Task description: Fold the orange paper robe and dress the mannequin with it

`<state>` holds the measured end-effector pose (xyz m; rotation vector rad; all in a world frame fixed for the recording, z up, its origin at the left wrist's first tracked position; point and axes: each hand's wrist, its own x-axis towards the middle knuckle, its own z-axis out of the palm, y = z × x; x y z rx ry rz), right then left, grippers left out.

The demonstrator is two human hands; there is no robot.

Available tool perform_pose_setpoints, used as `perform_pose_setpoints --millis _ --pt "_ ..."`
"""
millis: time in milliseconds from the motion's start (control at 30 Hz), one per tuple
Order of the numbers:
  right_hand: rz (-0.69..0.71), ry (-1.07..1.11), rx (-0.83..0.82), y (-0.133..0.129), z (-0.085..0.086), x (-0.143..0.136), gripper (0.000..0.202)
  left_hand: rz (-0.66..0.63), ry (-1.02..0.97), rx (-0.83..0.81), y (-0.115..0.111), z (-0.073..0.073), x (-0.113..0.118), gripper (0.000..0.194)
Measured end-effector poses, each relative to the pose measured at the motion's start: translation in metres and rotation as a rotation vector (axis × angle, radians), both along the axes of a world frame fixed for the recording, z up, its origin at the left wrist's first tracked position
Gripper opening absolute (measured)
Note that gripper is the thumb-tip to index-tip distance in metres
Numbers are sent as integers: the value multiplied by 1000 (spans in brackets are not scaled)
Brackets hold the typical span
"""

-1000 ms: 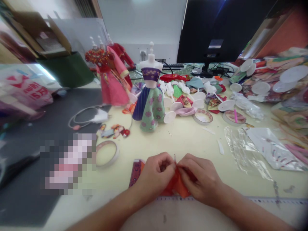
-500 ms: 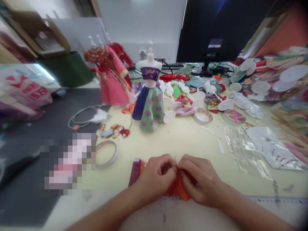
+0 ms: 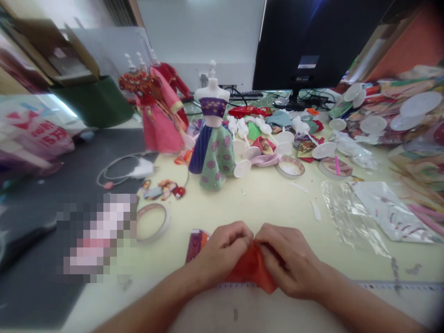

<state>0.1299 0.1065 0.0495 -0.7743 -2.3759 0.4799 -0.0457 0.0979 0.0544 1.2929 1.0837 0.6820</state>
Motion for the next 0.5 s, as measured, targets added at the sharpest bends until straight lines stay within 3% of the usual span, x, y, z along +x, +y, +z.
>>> perform_pose_setpoints --millis 267,500 --pt "-32 88 47 0 -3 0 24 55 -92 -59 1 0 0 14" --pt "-57 22 153 1 -4 0 33 141 -131 -123 3 1 0 16"
